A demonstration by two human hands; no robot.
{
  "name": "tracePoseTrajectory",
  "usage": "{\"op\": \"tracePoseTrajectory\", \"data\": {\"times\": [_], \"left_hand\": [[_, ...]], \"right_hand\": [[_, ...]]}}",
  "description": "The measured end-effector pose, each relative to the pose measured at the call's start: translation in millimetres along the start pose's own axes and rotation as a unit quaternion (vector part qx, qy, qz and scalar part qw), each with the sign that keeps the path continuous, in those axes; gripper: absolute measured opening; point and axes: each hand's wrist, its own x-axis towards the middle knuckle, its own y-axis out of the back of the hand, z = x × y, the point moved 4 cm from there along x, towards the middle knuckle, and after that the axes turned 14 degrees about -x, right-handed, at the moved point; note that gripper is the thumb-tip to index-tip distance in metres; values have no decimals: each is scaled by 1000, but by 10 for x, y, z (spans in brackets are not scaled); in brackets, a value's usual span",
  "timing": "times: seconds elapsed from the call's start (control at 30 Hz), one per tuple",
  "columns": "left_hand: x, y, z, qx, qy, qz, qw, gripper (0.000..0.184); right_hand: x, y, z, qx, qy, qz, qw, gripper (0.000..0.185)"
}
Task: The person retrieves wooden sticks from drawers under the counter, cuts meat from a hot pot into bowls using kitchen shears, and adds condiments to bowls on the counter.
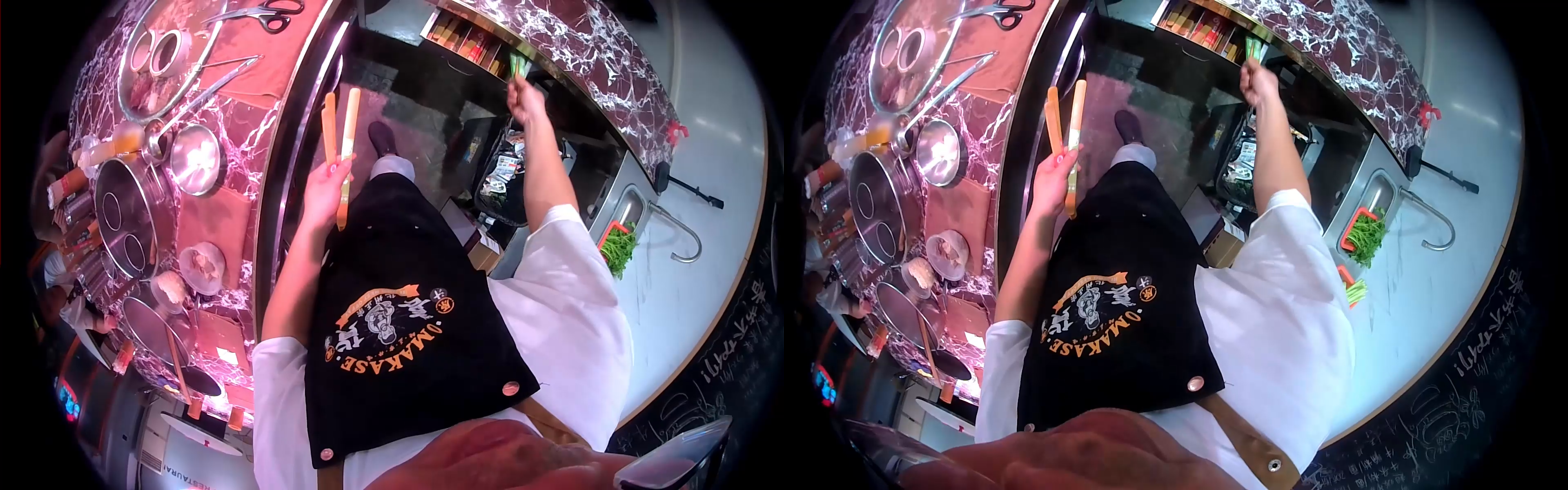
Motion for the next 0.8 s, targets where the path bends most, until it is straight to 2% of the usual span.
{"op": "tracePoseTrajectory", "data": {"times": [0.03,0.07,0.1,0.13,0.17,0.2,0.23,0.27,0.3,0.33,0.37,0.4,0.43,0.47,0.5,0.53,0.57,0.6,0.67,0.73,0.8], "left_hand": [[1,13,10,18,-5,2,1000,24],[22,54,-24,19,-8,9,1000,24],[18,95,-72,-23,2,-1,1000,25],[-21,163,-35,-70,2,-5,998,25],[-185,121,107,-76,-26,29,996,25],[-241,266,112,-96,-39,13,994,26],[-402,328,206,-69,-67,39,995,26],[-549,470,270,-35,-74,53,995,27],[-725,603,275,-49,-105,71,991,29],[-984,707,333,-92,-143,78,982,27],[-1154,937,246,-78,-171,104,977,27],[-1476,1089,243,-91,-203,132,966,28],[-1761,1304,82,-149,-234,169,946,28],[-2035,1516,-114,-203,-265,195,922,28],[-2319,1735,-310,-230,-286,222,903,28],[-2651,1967,-635,-302,-307,263,863,29],[-2964,2158,-970,-370,-322,300,818,29],[-3255,2324,-1316,-386,-340,321,795,29],[-3932,2687,-2188,-476,-354,432,680,26],[-4624,2891,-2978,-506,-368,490,606,24],[-5287,3001,-3726,-532,-382,583,480,22]], "right_hand": [[105,-81,-172,29,65,15,997,22],[181,-28,-253,-45,68,119,990,30],[302,38,-204,-167,129,179,961,36],[533,71,-190,-284,198,225,911,43],[369,-55,-222,-437,266,252,821,50],[-654,-726,-492,-479,317,241,782,40],[-599,-811,-239,-433,383,215,787,33],[-372,-918,174,-393,416,147,807,27],[-294,-1052,581,-445,451,85,769,26],[-433,-1381,914,-462,399,-26,792,19],[-173,-1554,1466,-466,416,-160,765,17],[-743,-2004,1670,-511,443,-213,705,16],[-1007,-2308,2021,-568,429,-311,629,19],[-1647,-2685,2191,-609,410,-392,554,25],[-2065,-2991,2425,-658,351,-473,469,28],[-2381,-3222,2719,-656,312,-555,406,27],[-2640,-3410,2934,-684,316,-569,328,29],[-2923,-3592,3217,-705,319,-584,245,30],[-3396,-3901,3829,-722,335,-583,160,32],[-3963,-4118,4440,-736,352,-573,77,33],[-4569,-4262,5064,-725,380,-574,7,34]]}}
